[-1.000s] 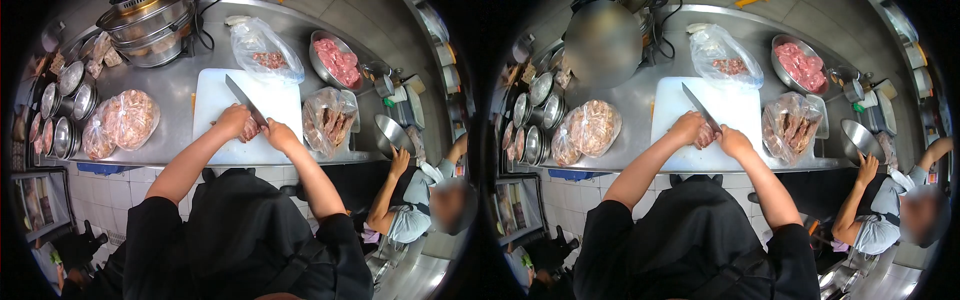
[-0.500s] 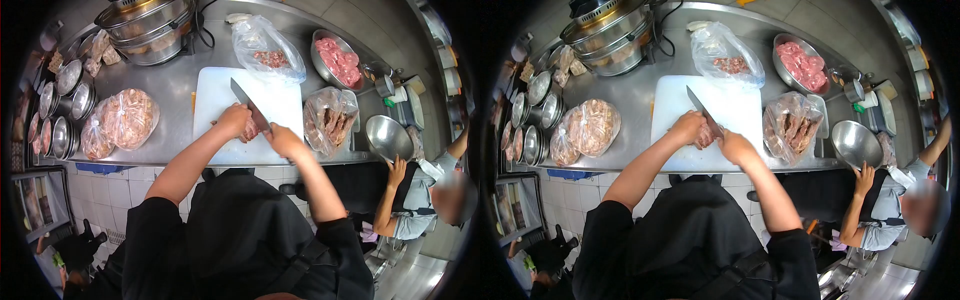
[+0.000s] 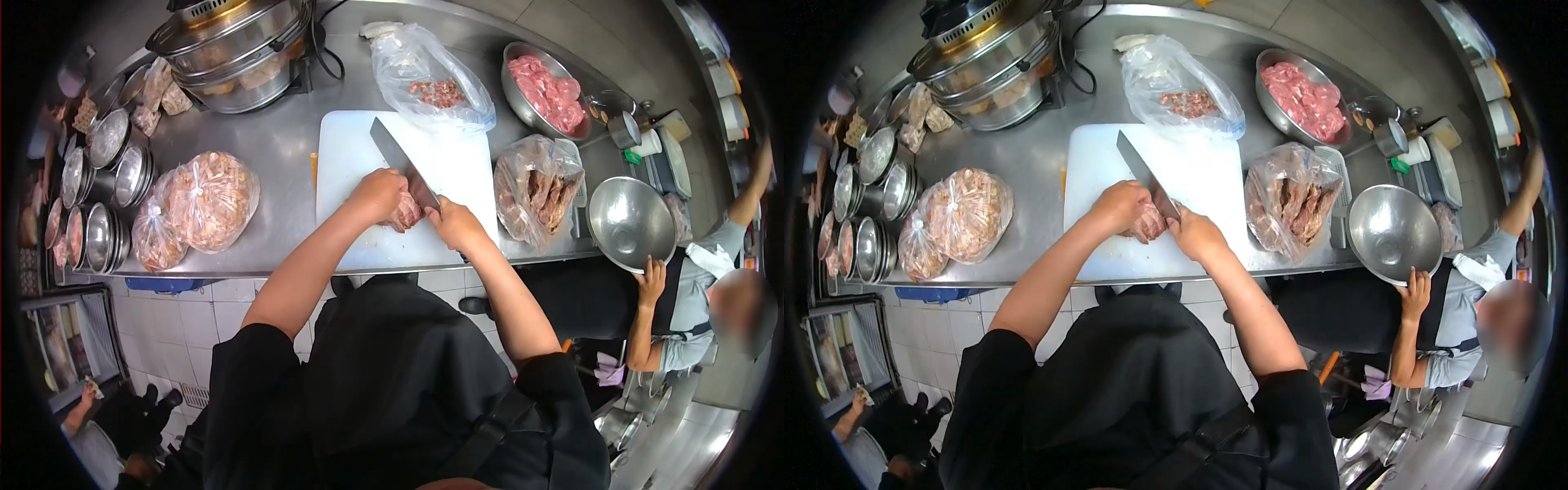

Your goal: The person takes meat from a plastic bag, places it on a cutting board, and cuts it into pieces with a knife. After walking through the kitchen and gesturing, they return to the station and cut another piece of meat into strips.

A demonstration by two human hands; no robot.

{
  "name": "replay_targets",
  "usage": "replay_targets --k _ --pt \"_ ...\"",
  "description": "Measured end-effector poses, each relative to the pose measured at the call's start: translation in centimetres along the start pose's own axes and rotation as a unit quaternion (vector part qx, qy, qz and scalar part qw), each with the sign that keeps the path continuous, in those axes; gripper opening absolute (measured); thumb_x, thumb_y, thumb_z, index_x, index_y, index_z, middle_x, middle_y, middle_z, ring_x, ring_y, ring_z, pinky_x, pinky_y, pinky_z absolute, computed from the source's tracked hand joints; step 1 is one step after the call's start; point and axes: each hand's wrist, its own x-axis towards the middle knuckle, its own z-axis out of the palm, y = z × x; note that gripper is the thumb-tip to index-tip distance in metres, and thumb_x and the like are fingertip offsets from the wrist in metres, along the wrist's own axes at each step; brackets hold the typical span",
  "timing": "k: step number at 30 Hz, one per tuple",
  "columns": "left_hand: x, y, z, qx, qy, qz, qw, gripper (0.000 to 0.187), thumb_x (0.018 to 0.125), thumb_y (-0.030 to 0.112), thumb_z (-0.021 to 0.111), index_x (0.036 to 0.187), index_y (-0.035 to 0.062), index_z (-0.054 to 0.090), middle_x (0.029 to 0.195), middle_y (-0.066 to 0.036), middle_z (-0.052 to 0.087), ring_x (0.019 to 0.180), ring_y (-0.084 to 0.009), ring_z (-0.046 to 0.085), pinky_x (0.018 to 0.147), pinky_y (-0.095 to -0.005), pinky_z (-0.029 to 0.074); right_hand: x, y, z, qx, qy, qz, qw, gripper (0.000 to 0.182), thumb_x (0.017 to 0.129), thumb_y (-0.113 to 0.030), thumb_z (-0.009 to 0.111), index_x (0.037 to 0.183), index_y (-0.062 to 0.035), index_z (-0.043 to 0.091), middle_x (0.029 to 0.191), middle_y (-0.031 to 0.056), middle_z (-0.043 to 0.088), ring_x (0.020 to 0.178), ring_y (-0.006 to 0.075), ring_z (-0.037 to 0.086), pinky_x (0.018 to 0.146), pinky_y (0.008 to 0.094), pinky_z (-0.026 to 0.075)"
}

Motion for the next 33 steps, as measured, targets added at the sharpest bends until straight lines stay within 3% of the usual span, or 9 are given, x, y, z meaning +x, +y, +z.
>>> replay_targets --k 1,8,16,18,21,24,28,30,33 --pt "0.0 -0.1 -0.7 0.002 0.002 0.003 1.000 0.011 0.082 0.008 0.067 0.092 0.0066 0.069 0.100 -0.012 0.065 0.102 -0.0351 0.059 0.090 -0.0428 0.049 -0.1 -0.2 -0.4 -0.015 0.003 -0.012 1.000 0.047 0.100 -0.037 0.052 0.134 -0.0034 0.055 0.096 0.0281 0.071 0.094 0.0466 0.067 0.086 0.0540 0.052" --pt "-1.6 -0.7 -2.3 0.022 -0.017 -0.044 0.999 0.012 0.084 0.008 0.064 0.095 0.0073 0.069 0.106 -0.014 0.065 0.106 -0.0351 0.059 0.091 -0.0428 0.049 -1.6 0.6 0.6 -0.097 0.088 -0.054 0.990 0.044 0.101 -0.038 0.051 0.129 -0.0050 0.053 0.093 0.0271 0.071 0.090 0.0460 0.068 0.083 0.0535 0.052" --pt "0.4 -1.0 -1.1 0.015 -0.028 -0.028 0.999 0.011 0.083 0.007 0.065 0.093 0.0061 0.068 0.103 -0.014 0.066 0.104 -0.0358 0.060 0.090 -0.0434 0.049 -1.9 -2.0 -6.0 -0.151 -0.033 -0.067 0.986 0.040 0.101 -0.036 0.053 0.119 -0.0009 0.056 0.096 0.0282 0.070 0.095 0.0449 0.067 0.085 0.0531 0.052" --pt "0.4 -0.7 -1.4 0.020 -0.032 -0.044 0.998 0.011 0.082 0.007 0.067 0.093 0.0062 0.068 0.103 -0.013 0.067 0.103 -0.0356 0.061 0.089 -0.0437 0.050 -2.6 -1.4 -4.8 -0.147 -0.017 -0.085 0.985 0.041 0.101 -0.036 0.054 0.116 0.0025 0.055 0.088 0.0301 0.069 0.089 0.0476 0.067 0.081 0.0537 0.052" --pt "0.5 -1.1 -0.9 0.006 -0.020 -0.040 0.999 0.010 0.082 0.007 0.067 0.093 0.0063 0.068 0.104 -0.013 0.067 0.103 -0.0353 0.061 0.088 -0.0439 0.050 -0.9 -0.3 0.9 -0.110 0.073 -0.049 0.990 0.040 0.101 -0.033 0.054 0.119 0.0024 0.055 0.089 0.0311 0.068 0.087 0.0480 0.067 0.080 0.0543 0.052" --pt "0.4 -0.6 -1.6 0.032 -0.047 -0.031 0.998 0.010 0.082 0.007 0.068 0.093 0.0062 0.068 0.104 -0.013 0.067 0.103 -0.0351 0.061 0.089 -0.0440 0.050 0.2 -0.3 -0.8 -0.097 0.044 -0.084 0.991 0.043 0.100 -0.033 0.053 0.128 0.0003 0.054 0.097 0.0302 0.070 0.093 0.0456 0.068 0.084 0.0530 0.053" --pt "0.5 -1.0 -1.0 0.028 -0.046 -0.040 0.998 0.010 0.083 0.006 0.067 0.092 0.0060 0.068 0.104 -0.013 0.067 0.104 -0.0348 0.061 0.090 -0.0441 0.050 -3.4 -3.3 -5.2 -0.103 -0.064 -0.015 0.993 0.043 0.100 -0.032 0.053 0.125 0.0024 0.054 0.097 0.0305 0.069 0.094 0.0463 0.067 0.087 0.0531 0.052" --pt "0.6 -0.6 -1.4 0.035 -0.049 -0.043 0.997 0.009 0.083 0.006 0.066 0.092 0.0060 0.068 0.104 -0.013 0.067 0.105 -0.0347 0.061 0.091 -0.0443 0.049 -0.9 -0.1 0.5 -0.095 0.028 -0.037 0.994 0.051 0.100 -0.033 0.053 0.137 0.0020 0.050 0.098 0.0309 0.069 0.095 0.0464 0.067 0.089 0.0518 0.052" --pt "0.8 -0.6 -1.5 0.065 -0.056 -0.021 0.996 0.009 0.083 0.006 0.064 0.092 0.0065 0.067 0.105 -0.013 0.067 0.104 -0.0348 0.061 0.089 -0.0445 0.049 0.0 -0.1 -0.6 -0.074 0.012 -0.054 0.996 0.054 0.101 -0.033 0.051 0.141 0.0025 0.047 0.097 0.0309 0.070 0.094 0.0463 0.068 0.087 0.0518 0.052"
